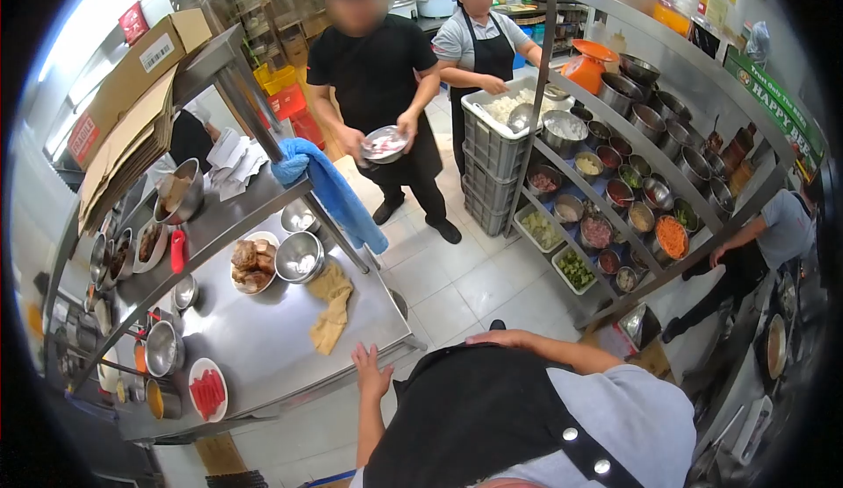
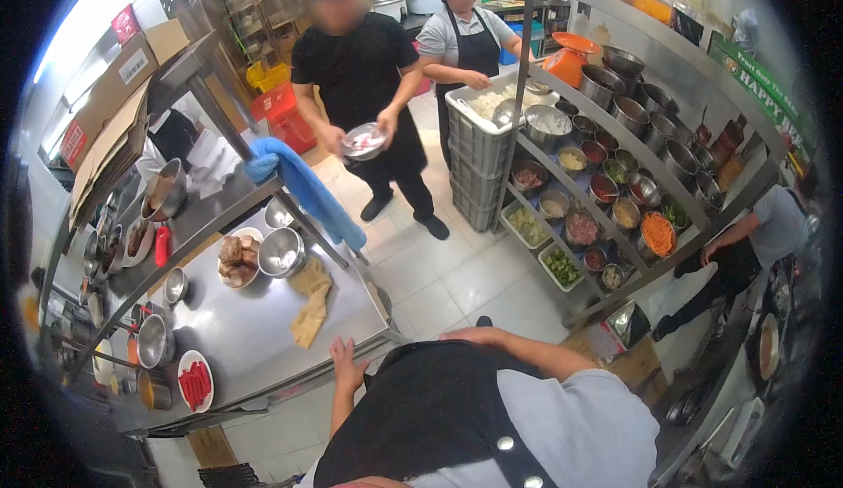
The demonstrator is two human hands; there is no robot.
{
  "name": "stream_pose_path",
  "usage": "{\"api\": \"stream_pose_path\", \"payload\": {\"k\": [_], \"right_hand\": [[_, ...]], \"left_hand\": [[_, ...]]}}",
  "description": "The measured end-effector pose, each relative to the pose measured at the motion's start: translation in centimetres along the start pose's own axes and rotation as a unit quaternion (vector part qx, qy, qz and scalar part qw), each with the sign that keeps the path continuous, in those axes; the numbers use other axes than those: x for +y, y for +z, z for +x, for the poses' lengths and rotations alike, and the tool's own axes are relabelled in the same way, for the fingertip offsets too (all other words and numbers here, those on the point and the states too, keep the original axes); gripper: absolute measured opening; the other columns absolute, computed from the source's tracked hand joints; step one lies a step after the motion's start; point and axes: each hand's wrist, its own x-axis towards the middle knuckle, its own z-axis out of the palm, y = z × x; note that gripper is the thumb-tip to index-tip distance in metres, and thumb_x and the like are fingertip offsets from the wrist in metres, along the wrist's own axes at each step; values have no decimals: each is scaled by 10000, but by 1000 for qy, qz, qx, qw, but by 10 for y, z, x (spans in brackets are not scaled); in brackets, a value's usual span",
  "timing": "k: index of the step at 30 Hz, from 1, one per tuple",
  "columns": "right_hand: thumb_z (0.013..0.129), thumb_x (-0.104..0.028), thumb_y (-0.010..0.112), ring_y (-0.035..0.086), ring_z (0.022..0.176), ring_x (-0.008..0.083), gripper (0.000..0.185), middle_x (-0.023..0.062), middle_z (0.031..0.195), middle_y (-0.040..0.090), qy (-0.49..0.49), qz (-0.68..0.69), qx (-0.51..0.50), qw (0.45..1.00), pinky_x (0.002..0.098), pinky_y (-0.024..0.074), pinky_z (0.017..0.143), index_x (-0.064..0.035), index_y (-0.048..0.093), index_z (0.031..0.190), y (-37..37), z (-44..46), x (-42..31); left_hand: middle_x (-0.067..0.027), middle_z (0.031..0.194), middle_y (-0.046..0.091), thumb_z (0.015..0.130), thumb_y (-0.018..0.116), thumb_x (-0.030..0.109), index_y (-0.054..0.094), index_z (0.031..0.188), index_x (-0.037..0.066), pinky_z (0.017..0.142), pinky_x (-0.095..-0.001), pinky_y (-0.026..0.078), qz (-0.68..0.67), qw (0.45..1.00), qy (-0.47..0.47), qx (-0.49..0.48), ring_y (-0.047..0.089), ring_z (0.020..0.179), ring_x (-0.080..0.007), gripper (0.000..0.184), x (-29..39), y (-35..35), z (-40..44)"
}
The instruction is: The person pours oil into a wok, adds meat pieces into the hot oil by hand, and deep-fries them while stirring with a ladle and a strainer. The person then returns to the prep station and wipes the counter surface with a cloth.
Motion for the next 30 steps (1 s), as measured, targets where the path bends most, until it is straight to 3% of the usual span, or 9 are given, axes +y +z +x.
{"api": "stream_pose_path", "payload": {"k": [9,11,16,18,21,24,26,28,30], "right_hand": [[908,-562,675,668,1113,218,616,138,1184,738,93,-191,-109,971,404,539,934,-75,710,1284,-51,-46,76],[907,-551,676,677,1101,222,601,138,1172,744,124,-278,-112,946,404,539,935,-74,718,1270,-84,-42,105],[905,-500,687,703,1054,253,532,153,1130,758,124,-425,-47,895,401,541,938,-65,746,1204,-139,-34,121],[904,-440,703,723,1008,299,456,186,1094,762,120,-441,51,888,394,543,942,-49,768,1129,-128,-64,57],[901,-473,694,713,1054,336,489,186,1127,754,32,-438,108,892,418,544,948,-62,760,1158,-150,-64,32],[885,-493,670,710,1048,355,509,212,1094,750,-29,-454,72,887,457,540,926,-46,773,1107,-140,-68,-18],[916,-495,655,706,1053,351,497,193,1107,753,-27,-499,-27,866,439,537,945,-63,765,1137,-121,-60,-44],[918,-499,650,705,1037,361,497,203,1076,752,-26,-534,-128,836,444,538,931,-54,769,1106,-93,-41,-54],[911,-501,646,704,1017,372,504,216,1032,751,-32,-588,-246,770,457,537,906,-39,776,1063,-39,-18,-46]], "left_hand": [[-198,1696,189,842,782,165,519,1480,59,1222,-442,309,-119,984,-103,83,244,1536,-419,698,40,17,-63],[-205,1677,243,928,725,297,460,1520,66,1201,-487,331,-94,988,-122,-1,335,1490,-440,688,-20,93,-101],[-204,1667,270,956,673,382,426,1538,74,1193,-507,338,-179,942,-261,-113,356,1477,-441,703,1,149,-197],[-203,1662,280,967,651,416,412,1546,77,1189,-516,340,-333,877,-332,-98,364,1472,-442,712,17,156,-219],[-202,1656,296,984,620,467,392,1557,82,1184,-528,344,-696,611,-375,-26,376,1464,-443,727,32,156,-231],[-201,1649,312,1001,588,519,372,1568,86,1179,-540,349,-820,496,-282,38,389,1457,-443,745,65,129,-212],[-205,1601,395,1024,459,636,200,1625,84,1154,-553,389,-805,562,-169,87,477,1388,-434,856,136,77,-179],[-227,1606,376,1045,432,601,256,1606,60,1136,-538,420,-863,482,-83,128,506,1367,-409,799,206,32,-162],[-219,1629,343,1056,404,589,260,1610,65,1120,-551,433,-857,508,20,90,500,1376,-397,776,262,7,-141]]}}
